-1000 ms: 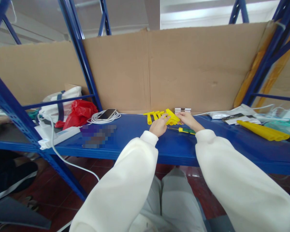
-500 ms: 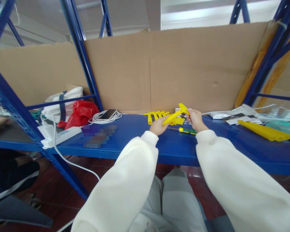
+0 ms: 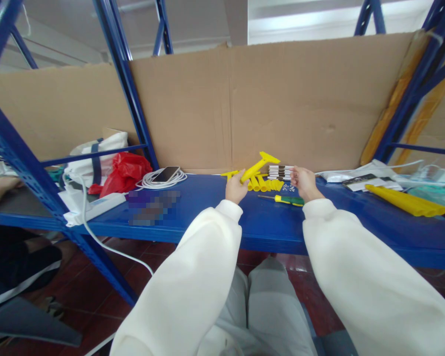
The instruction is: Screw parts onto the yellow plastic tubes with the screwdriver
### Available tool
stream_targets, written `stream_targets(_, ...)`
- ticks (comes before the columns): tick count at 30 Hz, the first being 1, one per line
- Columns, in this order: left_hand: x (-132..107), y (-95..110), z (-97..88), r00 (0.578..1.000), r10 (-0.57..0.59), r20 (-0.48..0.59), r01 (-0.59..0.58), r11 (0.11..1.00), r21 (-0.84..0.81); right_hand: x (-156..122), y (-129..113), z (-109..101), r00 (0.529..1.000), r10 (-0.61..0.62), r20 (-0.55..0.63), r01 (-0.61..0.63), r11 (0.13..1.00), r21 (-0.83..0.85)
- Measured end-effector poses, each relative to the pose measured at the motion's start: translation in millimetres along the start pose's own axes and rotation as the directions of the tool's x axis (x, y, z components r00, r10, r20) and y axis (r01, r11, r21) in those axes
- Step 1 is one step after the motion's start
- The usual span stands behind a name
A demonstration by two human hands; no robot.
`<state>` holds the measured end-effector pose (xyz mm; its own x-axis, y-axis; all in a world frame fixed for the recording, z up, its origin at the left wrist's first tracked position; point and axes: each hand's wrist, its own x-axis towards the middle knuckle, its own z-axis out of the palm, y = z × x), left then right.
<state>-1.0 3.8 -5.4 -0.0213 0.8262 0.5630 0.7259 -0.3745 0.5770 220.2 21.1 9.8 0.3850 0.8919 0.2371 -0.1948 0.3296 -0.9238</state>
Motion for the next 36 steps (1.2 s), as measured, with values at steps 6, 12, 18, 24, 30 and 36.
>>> stream_targets(6, 3.3, -8.1, -17.1, 0.92, -0.361, -0.151, 0.374, 0.925, 0.069, 3.5, 6.0, -1.5, 1.0, -0.001, 0.018, 0.004, 0.993, -0.119)
stream_targets(12, 6.2, -22.3, -24.8, 0.852, -0.494, -0.173, 0.516, 0.849, 0.115, 0.4, 6.8, 0.0, 0.997, 0.026, 0.066, -0.016, 0.988, -0.152)
stream_targets(18, 10.1, -31.3, -12.5, 0.89, -0.454, -0.046, 0.454, 0.871, 0.19, -0.8, 6.7, 1.6, 0.997, 0.037, 0.072, -0.024, 0.985, -0.17)
stream_targets(24, 9.2, -32.2, -5.2, 0.911, -0.408, -0.057, 0.407, 0.873, 0.266, 0.1, 8.5, 2.7, 0.996, 0.022, 0.09, -0.004, 0.98, -0.197)
stream_targets(30, 3.4, -27.2, -8.1, 0.927, -0.36, -0.106, 0.376, 0.881, 0.287, 1.7, 11.5, 1.4, 0.995, -0.009, 0.104, 0.033, 0.973, -0.227)
stream_targets(36, 5.3, -26.2, -8.6, 0.917, -0.394, -0.057, 0.396, 0.884, 0.248, 0.1, 10.4, 1.7, 0.996, -0.001, 0.09, 0.024, 0.969, -0.245)
